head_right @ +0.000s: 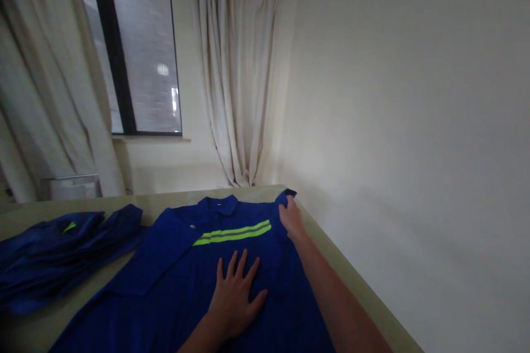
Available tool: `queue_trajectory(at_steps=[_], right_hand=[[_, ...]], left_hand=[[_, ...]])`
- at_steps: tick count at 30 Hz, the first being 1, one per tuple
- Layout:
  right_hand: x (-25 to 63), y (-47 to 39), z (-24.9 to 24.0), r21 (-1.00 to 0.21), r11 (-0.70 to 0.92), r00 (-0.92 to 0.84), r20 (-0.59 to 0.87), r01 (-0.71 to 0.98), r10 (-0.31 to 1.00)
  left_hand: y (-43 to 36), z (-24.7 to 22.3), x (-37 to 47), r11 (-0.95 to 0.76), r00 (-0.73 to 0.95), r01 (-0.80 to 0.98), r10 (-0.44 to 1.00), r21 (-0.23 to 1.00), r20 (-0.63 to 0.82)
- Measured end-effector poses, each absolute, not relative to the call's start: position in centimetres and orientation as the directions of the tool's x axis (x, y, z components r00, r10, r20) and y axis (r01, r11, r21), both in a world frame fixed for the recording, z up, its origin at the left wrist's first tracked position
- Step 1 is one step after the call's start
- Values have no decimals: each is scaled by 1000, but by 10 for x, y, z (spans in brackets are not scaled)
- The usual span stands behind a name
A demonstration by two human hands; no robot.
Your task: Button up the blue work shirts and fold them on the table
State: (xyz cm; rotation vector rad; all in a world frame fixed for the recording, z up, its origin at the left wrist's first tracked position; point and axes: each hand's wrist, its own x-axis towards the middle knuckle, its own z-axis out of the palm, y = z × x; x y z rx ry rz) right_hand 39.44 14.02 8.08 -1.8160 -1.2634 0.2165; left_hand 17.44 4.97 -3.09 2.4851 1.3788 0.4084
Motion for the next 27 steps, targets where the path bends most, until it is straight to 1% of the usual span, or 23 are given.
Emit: queue_trajectory(at_steps=[2, 3, 4, 5, 7, 8, 9, 10, 11, 12, 13, 14, 17, 18, 19, 22, 23, 24, 25, 27], right_hand=[[367, 138, 95, -700, 87, 235, 351, 709, 907], [355, 135, 100, -672, 186, 112, 374, 717, 920], [343, 132, 103, -638, 262, 28, 406, 724, 913], [334, 129, 102, -602, 305, -11, 442, 738, 897], [322, 123, 90, -522, 297, -12, 481, 799, 877], [320, 120, 78, -474, 274, -35, 454, 837, 890], [321, 118, 63, -422, 252, -78, 389, 871, 918], [323, 116, 47, -364, 235, -130, 290, 901, 948], [327, 114, 30, -313, 194, -141, 185, 930, 973], [333, 113, 16, -271, 137, -111, 108, 953, 988], [338, 113, 4, -232, 73, -56, 78, 970, 995], [344, 114, -3, -201, 4, 12, 77, 980, 997], [351, 120, -6, -154, -142, 167, 167, 978, 972], [350, 123, -2, -153, -153, 182, 199, 976, 963], [348, 126, 1, -158, -131, 165, 227, 979, 960], [335, 137, 7, -173, 41, 9, 280, 984, 960], [330, 142, 7, -180, 74, -21, 283, 981, 959], [327, 147, 6, -186, 73, -18, 284, 980, 959], [324, 153, 4, -194, 39, 19, 287, 980, 958], [324, 165, 2, -219, -68, 132, 294, 973, 947]], left_hand=[[51, -30, 178, -511, 499, 777, 856, 369, 134], [50, -29, 179, -513, 494, 773, 856, 374, 152], [49, -27, 180, -514, 483, 768, 857, 382, 182], [47, -24, 181, -518, 470, 761, 855, 391, 217], [41, -17, 181, -534, 451, 737, 845, 414, 288], [38, -14, 179, -545, 446, 721, 838, 428, 315], [35, -10, 175, -554, 444, 706, 832, 441, 334], [33, -8, 170, -559, 444, 694, 828, 453, 343], [32, -5, 161, -561, 445, 689, 827, 460, 343], [31, -4, 150, -557, 443, 693, 830, 457, 340], [32, -3, 137, -550, 438, 708, 834, 443, 335], [35, -2, 121, -543, 434, 730, 838, 416, 332], [53, -3, 67, -482, 385, 828, 860, 286, 336], [61, -5, 48, -440, 350, 865, 874, 241, 338], [70, -7, 32, -388, 310, 899, 891, 202, 333], [94, -15, -8, -210, 168, 972, 936, 106, 309], [100, -19, -17, -160, 129, 984, 946, 82, 297], [105, -22, -24, -127, 105, 990, 955, 63, 279], [109, -24, -30, -109, 91, 993, 962, 54, 256], [115, -24, -37, -97, 81, 993, 975, 70, 206]])
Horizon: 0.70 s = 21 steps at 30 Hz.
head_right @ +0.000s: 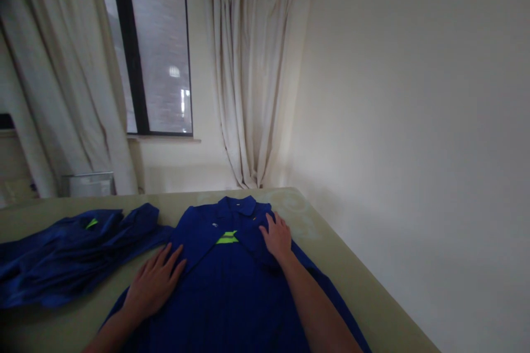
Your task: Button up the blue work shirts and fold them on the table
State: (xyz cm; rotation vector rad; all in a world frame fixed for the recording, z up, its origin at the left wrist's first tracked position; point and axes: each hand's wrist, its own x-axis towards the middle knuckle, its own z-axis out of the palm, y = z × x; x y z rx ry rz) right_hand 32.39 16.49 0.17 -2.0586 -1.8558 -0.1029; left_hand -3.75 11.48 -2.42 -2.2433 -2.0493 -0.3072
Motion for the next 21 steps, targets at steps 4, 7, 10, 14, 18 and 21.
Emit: queue_trajectory(at_steps=[4, 7, 10, 14, 18, 21], right_hand=[[335, 190, 3, -268, -145, 223, 290, 952, 930], [348, 203, 6, -292, -181, 272, 313, 939, 910], [363, 212, 6, -298, -277, 365, 298, 913, 882], [375, 218, 10, -270, -337, 403, 242, 902, 883], [363, 212, 9, -219, -225, 287, 311, 949, 906], [353, 201, -2, -133, -131, 169, 340, 982, 925]], left_hand=[[132, -11, -44, -58, 36, 990, 987, 131, 159], [152, -2, -45, 33, -62, 987, 980, 156, 187], [173, 1, -49, 74, -106, 976, 983, 206, 150], [195, 5, -67, 98, -118, 943, 992, 319, 43], [196, 6, -74, 129, -156, 950, 985, 284, 73], [190, -5, -60, -9, -30, 988, 968, 154, 251]])
